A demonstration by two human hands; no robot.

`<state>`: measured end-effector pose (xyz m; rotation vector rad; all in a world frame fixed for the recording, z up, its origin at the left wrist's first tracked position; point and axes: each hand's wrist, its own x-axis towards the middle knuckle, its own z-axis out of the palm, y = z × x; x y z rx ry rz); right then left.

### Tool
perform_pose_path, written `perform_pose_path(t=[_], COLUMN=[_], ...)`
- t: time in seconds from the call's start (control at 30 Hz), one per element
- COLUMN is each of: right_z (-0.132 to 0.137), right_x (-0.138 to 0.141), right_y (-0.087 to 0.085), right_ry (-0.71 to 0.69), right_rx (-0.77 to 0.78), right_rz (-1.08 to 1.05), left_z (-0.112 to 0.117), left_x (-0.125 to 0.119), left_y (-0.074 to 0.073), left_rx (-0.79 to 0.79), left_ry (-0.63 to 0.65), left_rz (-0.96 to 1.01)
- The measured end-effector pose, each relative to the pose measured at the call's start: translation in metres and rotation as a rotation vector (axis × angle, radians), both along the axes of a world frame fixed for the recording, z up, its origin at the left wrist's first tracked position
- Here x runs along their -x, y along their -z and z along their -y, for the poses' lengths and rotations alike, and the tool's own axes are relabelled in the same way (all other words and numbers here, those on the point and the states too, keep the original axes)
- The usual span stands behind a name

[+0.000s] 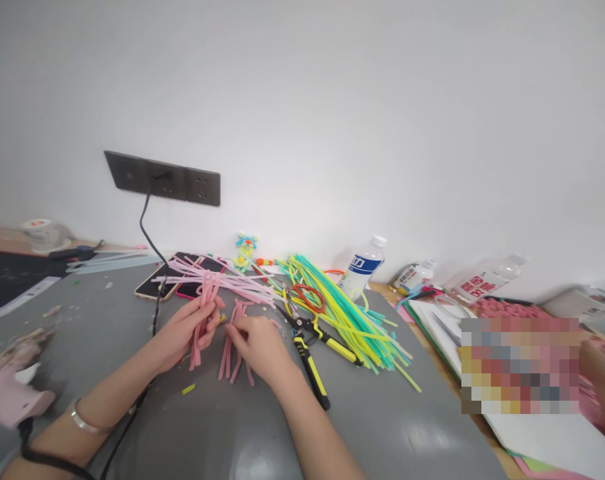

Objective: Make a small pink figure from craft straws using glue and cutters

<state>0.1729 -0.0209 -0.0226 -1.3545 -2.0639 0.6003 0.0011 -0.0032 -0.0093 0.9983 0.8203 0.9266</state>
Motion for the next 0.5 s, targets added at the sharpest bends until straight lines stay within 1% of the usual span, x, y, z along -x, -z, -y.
perform_pose_path(t=[0.17,0.3,0.5], right_z=[-0.0023,-0.0023,-0.0020], right_x=[-0.0012,-0.0010,-0.0017], right_y=[0.0020,0.0016,-0.0008], right_ry=[0.047,0.036,0.104], right_rx=[-0.016,0.024,-0.021], right_rz=[-0.019,0.012,-0.109], left_z=[0.0005,0.0008,0.0011], left_x=[-0.0011,-0.0009,0.0001], left_y=[-0.0014,-0.0017,-0.0007], left_rx=[0.016,0.015,0.005], left_ry=[0.002,0.018,0.023], left_rz=[-0.007,-0.021,-0.028])
